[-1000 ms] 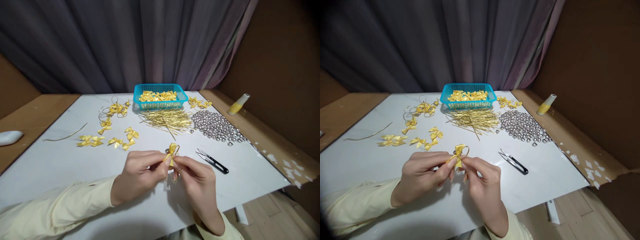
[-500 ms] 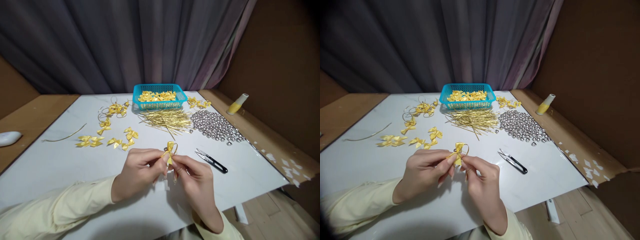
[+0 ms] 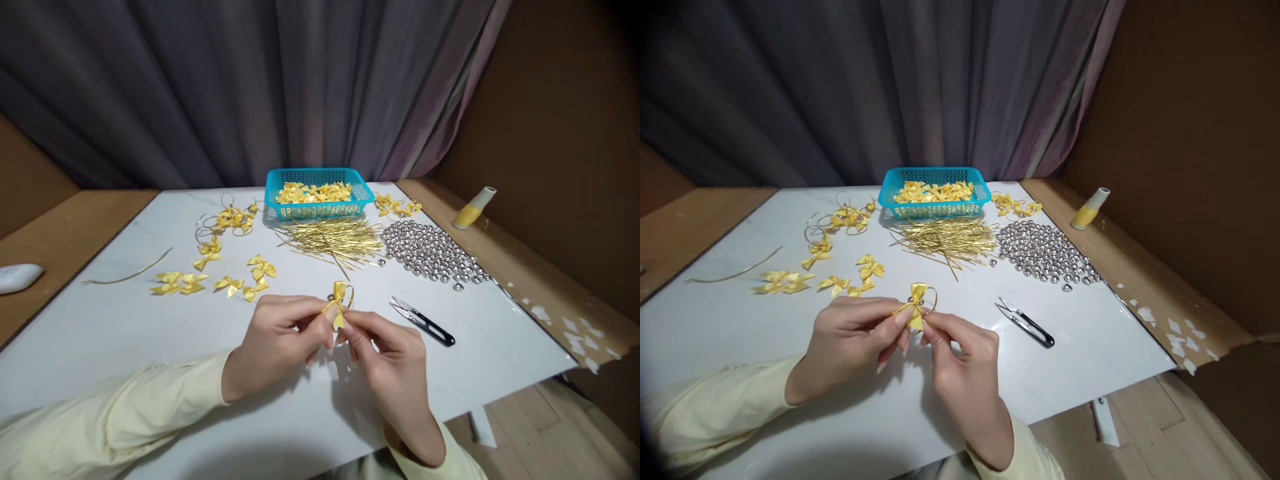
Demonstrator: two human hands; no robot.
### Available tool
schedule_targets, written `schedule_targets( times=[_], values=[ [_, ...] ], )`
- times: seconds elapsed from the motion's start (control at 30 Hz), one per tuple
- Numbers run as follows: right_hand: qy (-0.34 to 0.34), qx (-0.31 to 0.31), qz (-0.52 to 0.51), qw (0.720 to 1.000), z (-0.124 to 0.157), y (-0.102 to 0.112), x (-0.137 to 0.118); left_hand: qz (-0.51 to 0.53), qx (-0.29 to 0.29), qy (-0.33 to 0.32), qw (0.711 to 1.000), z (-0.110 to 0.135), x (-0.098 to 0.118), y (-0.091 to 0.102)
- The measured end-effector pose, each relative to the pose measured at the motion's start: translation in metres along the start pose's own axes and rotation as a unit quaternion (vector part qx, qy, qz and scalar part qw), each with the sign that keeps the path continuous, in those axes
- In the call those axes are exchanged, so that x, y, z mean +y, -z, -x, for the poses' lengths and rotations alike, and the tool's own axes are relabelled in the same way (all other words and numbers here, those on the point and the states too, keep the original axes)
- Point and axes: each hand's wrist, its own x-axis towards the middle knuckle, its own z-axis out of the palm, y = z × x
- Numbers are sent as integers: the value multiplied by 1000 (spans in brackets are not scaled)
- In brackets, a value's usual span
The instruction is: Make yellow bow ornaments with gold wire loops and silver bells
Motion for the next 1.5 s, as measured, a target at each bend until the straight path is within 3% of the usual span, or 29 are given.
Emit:
schedule_targets(
  times=[0.43, 0.67, 0.8, 1.3, 1.5],
  values=[
    [42, 4, 26, 999, -1, 0, 0, 19, -11, 39, 999, 3, -1, -1],
    [140, 41, 61, 987, 4, -3, 8, 41, -23, 58, 997, 1, 2, 0],
    [152, 47, 61, 985, 5, -5, 8, 51, -21, 62, 997, 0, 3, -2],
    [159, 52, 75, 983, 6, -5, 4, -35, 14, -41, 998, 3, 4, -5],
    [155, 49, 82, 983, 5, -6, 3, -66, 4, -42, 997, 3, 4, -6]
  ],
)
